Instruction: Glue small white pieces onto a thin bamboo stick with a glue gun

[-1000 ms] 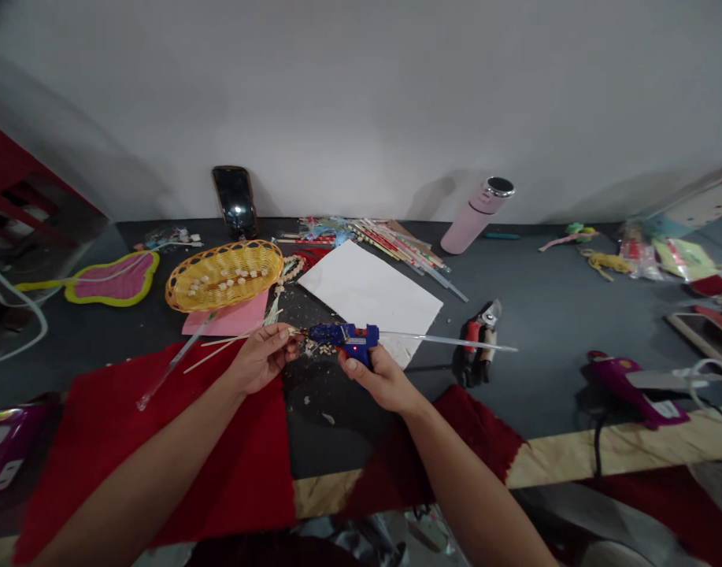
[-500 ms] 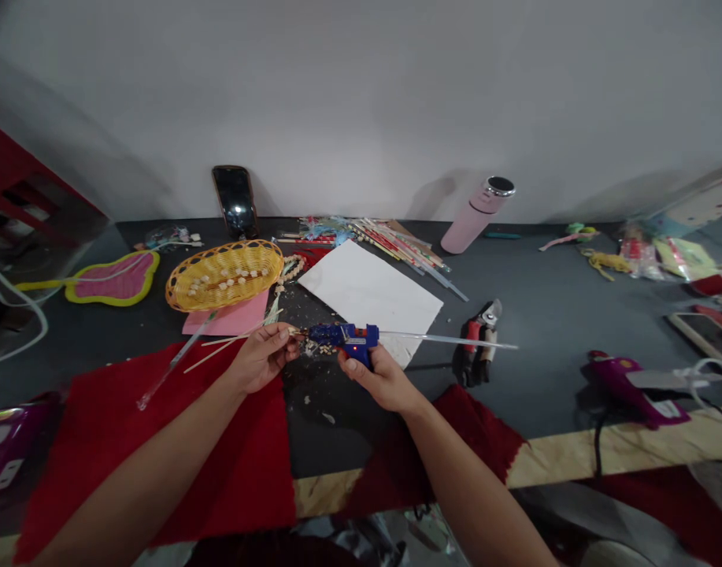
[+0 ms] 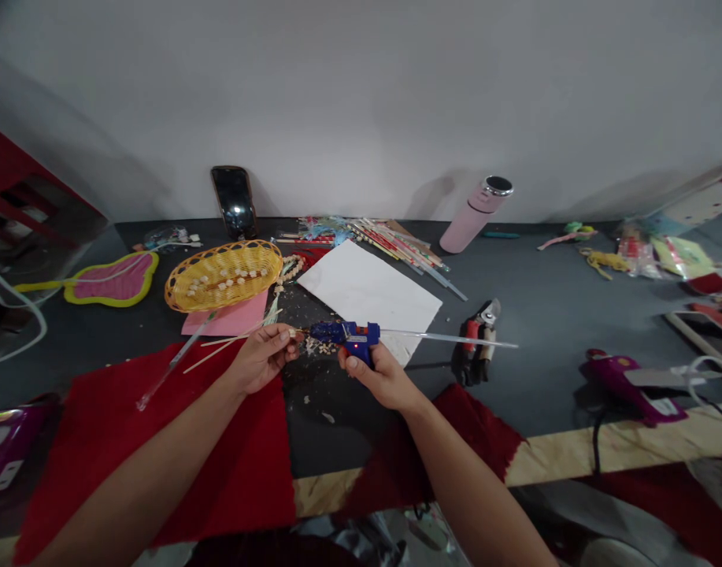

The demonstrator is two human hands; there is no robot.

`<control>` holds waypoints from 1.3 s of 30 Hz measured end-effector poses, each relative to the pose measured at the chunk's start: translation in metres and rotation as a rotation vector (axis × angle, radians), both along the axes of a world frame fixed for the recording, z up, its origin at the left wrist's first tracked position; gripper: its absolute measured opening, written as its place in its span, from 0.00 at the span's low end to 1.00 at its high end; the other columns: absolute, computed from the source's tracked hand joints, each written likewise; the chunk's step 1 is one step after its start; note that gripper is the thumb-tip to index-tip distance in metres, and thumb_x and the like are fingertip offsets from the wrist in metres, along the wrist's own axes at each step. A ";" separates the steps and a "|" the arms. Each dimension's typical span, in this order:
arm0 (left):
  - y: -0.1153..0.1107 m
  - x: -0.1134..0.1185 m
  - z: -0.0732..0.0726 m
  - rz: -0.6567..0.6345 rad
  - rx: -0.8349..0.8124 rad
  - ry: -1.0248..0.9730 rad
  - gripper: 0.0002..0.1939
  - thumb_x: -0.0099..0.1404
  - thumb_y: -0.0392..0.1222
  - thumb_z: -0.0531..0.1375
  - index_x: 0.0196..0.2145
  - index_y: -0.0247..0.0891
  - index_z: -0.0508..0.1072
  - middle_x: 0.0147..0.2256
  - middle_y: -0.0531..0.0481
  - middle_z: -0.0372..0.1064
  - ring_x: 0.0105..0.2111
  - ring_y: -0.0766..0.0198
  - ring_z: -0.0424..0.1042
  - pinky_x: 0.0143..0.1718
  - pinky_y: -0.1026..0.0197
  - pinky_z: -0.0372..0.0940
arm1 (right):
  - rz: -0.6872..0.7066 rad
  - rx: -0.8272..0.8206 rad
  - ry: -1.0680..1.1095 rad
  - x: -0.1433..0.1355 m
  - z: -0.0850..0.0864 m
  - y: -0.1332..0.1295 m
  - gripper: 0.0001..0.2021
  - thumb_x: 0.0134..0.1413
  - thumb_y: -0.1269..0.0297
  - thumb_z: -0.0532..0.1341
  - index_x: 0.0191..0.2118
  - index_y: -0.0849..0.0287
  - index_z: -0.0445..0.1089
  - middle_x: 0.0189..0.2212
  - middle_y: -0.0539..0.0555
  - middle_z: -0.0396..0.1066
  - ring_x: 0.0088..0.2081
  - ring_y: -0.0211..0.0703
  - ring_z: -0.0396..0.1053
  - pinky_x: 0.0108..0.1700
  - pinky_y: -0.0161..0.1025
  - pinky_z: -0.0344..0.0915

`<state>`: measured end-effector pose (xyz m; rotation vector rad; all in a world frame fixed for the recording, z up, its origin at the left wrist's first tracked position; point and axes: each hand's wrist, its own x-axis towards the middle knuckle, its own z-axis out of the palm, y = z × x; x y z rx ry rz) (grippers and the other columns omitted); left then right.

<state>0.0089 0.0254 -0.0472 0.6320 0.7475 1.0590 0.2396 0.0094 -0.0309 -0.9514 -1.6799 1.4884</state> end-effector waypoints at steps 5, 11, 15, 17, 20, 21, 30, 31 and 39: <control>0.000 0.001 0.000 -0.011 -0.008 0.022 0.08 0.53 0.41 0.65 0.29 0.32 0.73 0.30 0.48 0.71 0.24 0.74 0.65 0.27 0.68 0.63 | -0.007 -0.023 0.044 0.000 0.001 0.000 0.16 0.56 0.50 0.54 0.34 0.61 0.65 0.25 0.51 0.61 0.26 0.36 0.56 0.29 0.35 0.55; 0.001 0.000 -0.001 -0.012 -0.010 0.038 0.10 0.53 0.41 0.65 0.30 0.31 0.74 0.30 0.47 0.71 0.24 0.73 0.66 0.27 0.68 0.64 | -0.078 -0.158 0.192 0.000 -0.003 -0.002 0.18 0.55 0.50 0.55 0.38 0.63 0.66 0.24 0.52 0.62 0.26 0.37 0.59 0.30 0.36 0.58; 0.003 0.000 -0.003 0.000 -0.010 0.021 0.09 0.53 0.41 0.65 0.30 0.31 0.73 0.31 0.47 0.71 0.24 0.73 0.66 0.28 0.68 0.65 | -0.235 -0.253 0.280 0.009 -0.003 0.002 0.18 0.55 0.50 0.54 0.40 0.61 0.65 0.24 0.52 0.65 0.25 0.39 0.63 0.28 0.37 0.61; 0.003 0.000 -0.003 -0.005 -0.002 0.004 0.09 0.54 0.40 0.64 0.30 0.31 0.73 0.31 0.47 0.71 0.24 0.74 0.66 0.28 0.68 0.64 | -0.361 -0.268 0.287 0.016 -0.001 0.008 0.17 0.54 0.50 0.55 0.40 0.59 0.65 0.24 0.51 0.66 0.23 0.38 0.64 0.25 0.36 0.62; 0.003 -0.001 -0.002 -0.014 0.011 -0.001 0.08 0.55 0.39 0.63 0.30 0.31 0.74 0.31 0.47 0.71 0.25 0.74 0.66 0.28 0.68 0.65 | -0.531 -0.284 0.221 0.028 0.007 0.018 0.14 0.52 0.53 0.57 0.37 0.59 0.64 0.22 0.50 0.66 0.22 0.37 0.65 0.22 0.35 0.64; 0.003 -0.001 -0.002 -0.016 0.012 -0.001 0.07 0.55 0.39 0.63 0.30 0.31 0.74 0.31 0.47 0.71 0.25 0.74 0.66 0.29 0.68 0.65 | -0.568 -0.297 0.186 0.032 0.010 0.022 0.12 0.51 0.56 0.58 0.36 0.59 0.64 0.23 0.50 0.67 0.22 0.37 0.66 0.22 0.35 0.65; 0.003 -0.002 -0.007 -0.034 0.020 -0.012 0.08 0.55 0.40 0.63 0.31 0.32 0.73 0.32 0.48 0.72 0.25 0.74 0.66 0.28 0.68 0.65 | -0.573 -0.400 -0.183 0.049 0.022 0.051 0.08 0.56 0.61 0.56 0.31 0.60 0.61 0.23 0.50 0.65 0.18 0.35 0.66 0.20 0.37 0.71; 0.003 -0.002 -0.007 -0.034 0.023 -0.014 0.08 0.55 0.40 0.63 0.31 0.32 0.73 0.32 0.48 0.71 0.25 0.74 0.66 0.29 0.68 0.65 | -0.568 -0.412 -0.187 0.049 0.021 0.053 0.08 0.57 0.62 0.55 0.31 0.61 0.61 0.23 0.50 0.66 0.17 0.34 0.66 0.19 0.37 0.70; 0.003 -0.002 -0.006 -0.035 0.017 -0.018 0.09 0.54 0.41 0.64 0.31 0.31 0.74 0.32 0.46 0.72 0.25 0.74 0.66 0.28 0.69 0.65 | -0.556 -0.394 -0.129 0.041 0.015 0.055 0.17 0.63 0.58 0.47 0.31 0.64 0.65 0.26 0.56 0.71 0.21 0.33 0.68 0.27 0.32 0.69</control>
